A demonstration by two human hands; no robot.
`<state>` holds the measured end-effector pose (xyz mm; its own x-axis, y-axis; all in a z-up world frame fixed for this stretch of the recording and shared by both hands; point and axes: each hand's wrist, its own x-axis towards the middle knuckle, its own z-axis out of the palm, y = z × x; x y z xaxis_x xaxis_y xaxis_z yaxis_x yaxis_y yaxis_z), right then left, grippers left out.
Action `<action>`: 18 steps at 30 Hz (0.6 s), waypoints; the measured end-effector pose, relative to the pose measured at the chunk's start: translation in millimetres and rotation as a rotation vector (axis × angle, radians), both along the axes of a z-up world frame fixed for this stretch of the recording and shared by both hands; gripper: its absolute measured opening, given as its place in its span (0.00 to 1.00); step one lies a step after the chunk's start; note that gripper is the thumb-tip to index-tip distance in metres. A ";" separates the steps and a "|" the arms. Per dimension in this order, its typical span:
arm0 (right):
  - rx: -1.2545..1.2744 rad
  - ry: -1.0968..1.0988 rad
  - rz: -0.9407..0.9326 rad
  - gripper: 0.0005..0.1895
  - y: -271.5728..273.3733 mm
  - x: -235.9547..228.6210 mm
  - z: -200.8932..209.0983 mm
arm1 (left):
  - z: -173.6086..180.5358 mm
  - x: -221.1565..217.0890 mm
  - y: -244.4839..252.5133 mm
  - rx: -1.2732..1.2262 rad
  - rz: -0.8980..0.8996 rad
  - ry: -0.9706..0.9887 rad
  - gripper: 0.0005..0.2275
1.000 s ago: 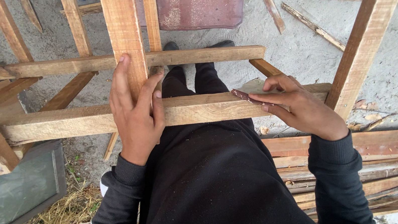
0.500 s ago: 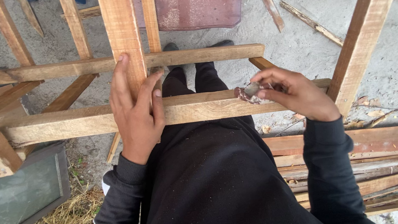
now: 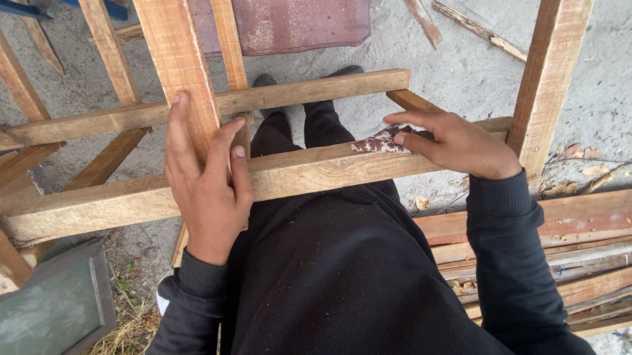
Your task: The person sands the surfaces and corners of a large wooden frame structure using a small piece of sandpaper held by hand.
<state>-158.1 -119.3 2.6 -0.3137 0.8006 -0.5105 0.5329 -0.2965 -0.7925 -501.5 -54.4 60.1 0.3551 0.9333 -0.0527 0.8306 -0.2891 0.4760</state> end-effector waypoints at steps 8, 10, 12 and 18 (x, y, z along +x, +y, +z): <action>-0.192 0.042 0.050 0.19 5.1 -12.4 4.9 | -2.7 -1.4 -0.6 0.014 -0.016 0.006 0.12; -0.098 0.045 0.032 0.20 1.9 -15.5 11.7 | -2.4 -0.9 0.8 0.019 -0.014 0.004 0.11; -0.092 -0.028 0.083 0.25 -1.5 -17.7 15.9 | -2.6 -0.1 0.8 0.022 -0.014 -0.006 0.11; 0.289 0.016 0.231 0.27 7.3 -62.8 2.8 | -3.4 -0.3 -0.3 -0.007 0.003 0.000 0.11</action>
